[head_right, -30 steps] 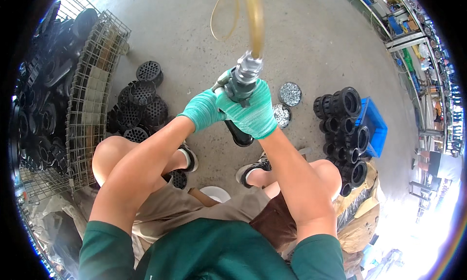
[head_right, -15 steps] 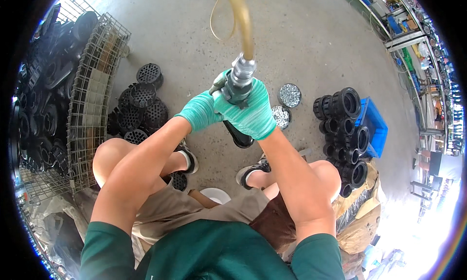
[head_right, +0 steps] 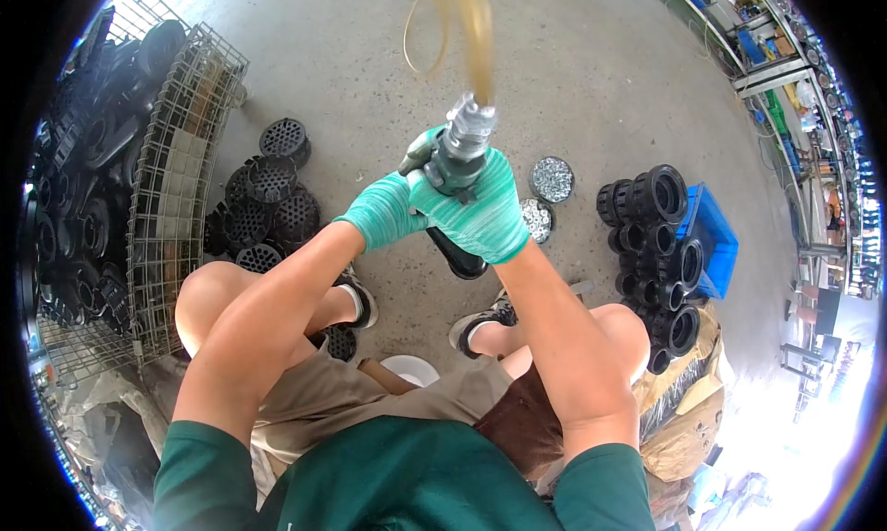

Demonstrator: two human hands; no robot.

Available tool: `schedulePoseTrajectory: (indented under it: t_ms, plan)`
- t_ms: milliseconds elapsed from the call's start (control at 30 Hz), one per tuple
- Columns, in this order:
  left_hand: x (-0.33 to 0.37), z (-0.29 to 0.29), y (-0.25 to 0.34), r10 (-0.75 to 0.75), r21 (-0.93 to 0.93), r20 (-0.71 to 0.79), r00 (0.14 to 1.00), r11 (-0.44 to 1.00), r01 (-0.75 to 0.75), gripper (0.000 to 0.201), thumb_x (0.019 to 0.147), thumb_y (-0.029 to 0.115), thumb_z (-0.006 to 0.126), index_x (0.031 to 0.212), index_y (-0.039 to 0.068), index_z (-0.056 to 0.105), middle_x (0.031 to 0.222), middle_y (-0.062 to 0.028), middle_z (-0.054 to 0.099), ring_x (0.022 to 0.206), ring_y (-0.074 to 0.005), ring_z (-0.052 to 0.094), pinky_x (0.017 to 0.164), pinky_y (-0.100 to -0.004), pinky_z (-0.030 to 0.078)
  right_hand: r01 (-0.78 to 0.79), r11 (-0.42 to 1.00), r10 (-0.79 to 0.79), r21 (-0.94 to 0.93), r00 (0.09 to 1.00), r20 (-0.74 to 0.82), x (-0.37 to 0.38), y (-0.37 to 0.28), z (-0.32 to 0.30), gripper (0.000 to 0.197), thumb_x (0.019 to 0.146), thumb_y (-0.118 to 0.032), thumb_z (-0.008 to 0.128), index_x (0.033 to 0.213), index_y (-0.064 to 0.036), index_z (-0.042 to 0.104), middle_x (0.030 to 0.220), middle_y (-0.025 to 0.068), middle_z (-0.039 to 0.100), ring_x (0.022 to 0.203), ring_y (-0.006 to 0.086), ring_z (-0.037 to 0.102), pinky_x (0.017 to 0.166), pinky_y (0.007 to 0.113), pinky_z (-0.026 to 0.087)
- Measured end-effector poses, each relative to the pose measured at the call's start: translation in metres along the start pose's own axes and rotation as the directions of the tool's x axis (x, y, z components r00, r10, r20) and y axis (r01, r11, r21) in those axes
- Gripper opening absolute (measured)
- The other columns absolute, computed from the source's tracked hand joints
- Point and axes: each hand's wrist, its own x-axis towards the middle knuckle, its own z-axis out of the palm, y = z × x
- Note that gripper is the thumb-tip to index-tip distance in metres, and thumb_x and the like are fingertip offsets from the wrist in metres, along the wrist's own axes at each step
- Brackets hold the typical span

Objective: The person uses an air-powered screwdriver to drive screws into holes on a black plastic circular component while seated in an assembly area.

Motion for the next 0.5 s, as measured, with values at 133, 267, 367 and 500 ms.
schedulePoseTrajectory:
  t_ms: [133, 267, 367, 500]
  plan:
    - [-0.002, -0.011, 0.020, -0.118, -0.021, 0.133, 0.984, 0.992, 0.122, 0.064, 0.077, -0.001, 0.076, 0.137, 0.008, 0.057, 0.125, -0.0062, 0.064, 0.093, -0.0199, 0.059, 0.091, -0.0319, 0.055, 0.012, 0.999, -0.012, -0.031, 1.000, 0.011, -0.001, 0.003, -0.003, 0.028, 0.082, 0.005, 0.075, 0.108, -0.0030, 0.067, 0.100, 0.0038, 0.070, 0.086, 0.0112, 0.064, 0.076, 0.029, 0.057]
    - [-0.001, -0.011, 0.024, -0.215, -0.250, 0.153, 0.965, 0.936, 0.248, 0.062, 0.077, -0.002, 0.076, 0.136, 0.008, 0.059, 0.126, -0.0047, 0.063, 0.094, -0.0199, 0.058, 0.093, -0.0309, 0.054, -0.030, 0.999, 0.030, -0.014, 0.999, -0.011, 0.000, 0.000, -0.003, 0.029, 0.082, 0.004, 0.075, 0.109, -0.0026, 0.067, 0.102, 0.0046, 0.070, 0.087, 0.0115, 0.064, 0.076, 0.029, 0.058]
    - [-0.001, -0.001, 0.009, -0.134, -0.208, 0.099, 0.986, 0.966, 0.152, 0.062, 0.076, 0.000, 0.077, 0.135, 0.010, 0.060, 0.129, -0.0051, 0.063, 0.098, -0.0220, 0.060, 0.094, -0.0321, 0.054, -0.050, 0.999, 0.050, -0.009, 0.999, -0.002, 0.000, -0.001, -0.003, 0.031, 0.082, 0.004, 0.075, 0.110, -0.0026, 0.066, 0.103, 0.0050, 0.070, 0.088, 0.0122, 0.065, 0.077, 0.029, 0.058]
    - [0.002, 0.015, -0.018, 0.226, -0.020, -0.161, 0.961, 0.973, -0.232, 0.034, 0.079, 0.021, 0.079, 0.108, 0.008, 0.066, 0.099, -0.0175, 0.069, 0.090, -0.0373, 0.065, 0.080, -0.0442, 0.053, 0.056, 0.991, -0.050, -0.120, 0.997, 0.051, 0.003, 0.001, -0.003, 0.033, 0.081, 0.004, 0.075, 0.112, -0.0026, 0.065, 0.104, 0.0064, 0.070, 0.090, 0.0137, 0.066, 0.077, 0.030, 0.059]
